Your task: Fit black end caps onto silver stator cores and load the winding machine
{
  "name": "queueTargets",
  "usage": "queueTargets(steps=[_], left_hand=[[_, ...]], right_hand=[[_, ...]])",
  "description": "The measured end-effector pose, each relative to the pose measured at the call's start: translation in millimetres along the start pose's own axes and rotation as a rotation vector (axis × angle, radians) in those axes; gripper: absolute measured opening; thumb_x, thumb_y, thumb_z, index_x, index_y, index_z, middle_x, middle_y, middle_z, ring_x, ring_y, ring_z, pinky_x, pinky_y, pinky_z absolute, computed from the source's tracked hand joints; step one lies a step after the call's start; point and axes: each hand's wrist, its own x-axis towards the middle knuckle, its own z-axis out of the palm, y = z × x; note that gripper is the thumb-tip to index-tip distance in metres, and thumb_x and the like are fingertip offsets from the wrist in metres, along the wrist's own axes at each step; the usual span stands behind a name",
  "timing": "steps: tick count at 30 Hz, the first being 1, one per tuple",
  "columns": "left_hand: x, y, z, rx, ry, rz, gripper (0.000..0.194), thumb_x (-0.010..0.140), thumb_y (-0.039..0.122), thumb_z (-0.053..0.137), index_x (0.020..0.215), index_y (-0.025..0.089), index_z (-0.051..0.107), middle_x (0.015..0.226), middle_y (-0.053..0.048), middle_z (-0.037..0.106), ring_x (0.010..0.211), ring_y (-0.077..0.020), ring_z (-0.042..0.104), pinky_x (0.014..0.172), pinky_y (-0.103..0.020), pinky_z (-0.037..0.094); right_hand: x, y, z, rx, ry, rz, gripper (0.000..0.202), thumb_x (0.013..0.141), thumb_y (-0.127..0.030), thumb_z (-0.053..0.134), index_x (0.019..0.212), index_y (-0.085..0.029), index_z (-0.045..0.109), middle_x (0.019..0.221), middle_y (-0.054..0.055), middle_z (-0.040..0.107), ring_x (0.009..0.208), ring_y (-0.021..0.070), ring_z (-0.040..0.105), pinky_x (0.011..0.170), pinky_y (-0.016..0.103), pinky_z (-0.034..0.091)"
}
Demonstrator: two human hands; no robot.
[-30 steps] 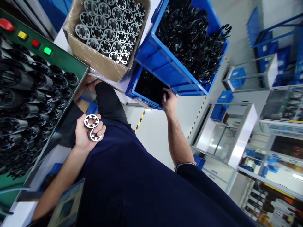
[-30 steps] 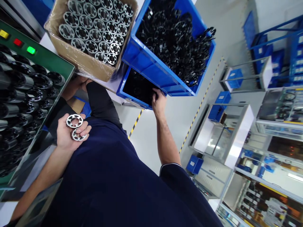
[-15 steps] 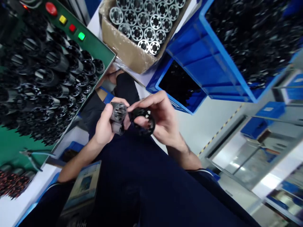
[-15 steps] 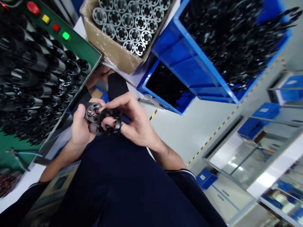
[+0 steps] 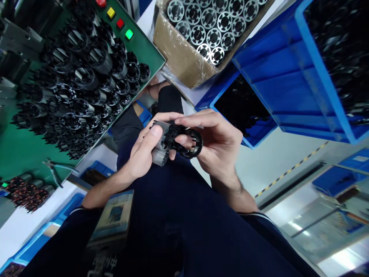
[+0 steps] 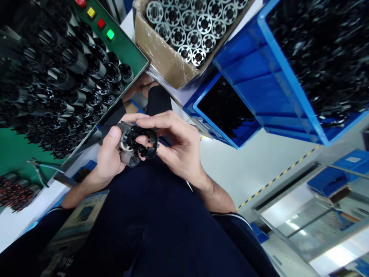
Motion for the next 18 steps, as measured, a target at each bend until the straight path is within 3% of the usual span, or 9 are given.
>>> queueTargets(steps=[5,9,13,18], left_hand=[[0,8,6.3,0.007,-0.015,0.003,0.061,0.113,0.083,0.079,0.135,0.027,0.087,0.108,-0.005,0.082,0.064,-0.0182,0.073,0.058,-0.034,0.064],[2,5,6.5,-0.009,-0.023,-0.039,0.054,0.118,0.078,0.074,0.126,0.026,0.088,0.087,-0.004,0.076,0.074,-0.0240,0.080,0.070,-0.038,0.066],[3,0,7.1,-0.014,0.026,-0.005,0.060,0.115,0.079,0.080,0.146,0.028,0.082,0.080,-0.002,0.074,0.075,-0.0251,0.080,0.070,-0.036,0.064],[2,0,6.3,-0.030,0.061,-0.019,0.063,0.110,0.076,0.088,0.151,0.028,0.081,0.093,-0.003,0.077,0.072,-0.0217,0.077,0.068,-0.035,0.065]], right_hand=[[3,7,1,0.099,-0.007,-0.073,0.018,0.108,-0.047,0.100,0.121,-0.036,0.093,0.113,0.005,0.090,0.111,0.0324,0.093,0.095,0.052,0.084],[3,12,4,0.101,0.015,0.040,0.033,0.107,-0.060,0.100,0.121,-0.032,0.089,0.113,0.007,0.089,0.104,0.0304,0.093,0.087,0.047,0.084],[1,15,8,0.135,0.002,0.142,0.039,0.110,-0.065,0.095,0.124,-0.030,0.084,0.111,0.006,0.088,0.090,0.0257,0.091,0.075,0.041,0.081],[1,16,11,0.122,0.029,0.105,0.034,0.111,-0.061,0.095,0.122,-0.031,0.084,0.107,0.005,0.086,0.089,0.0248,0.088,0.077,0.041,0.080]])
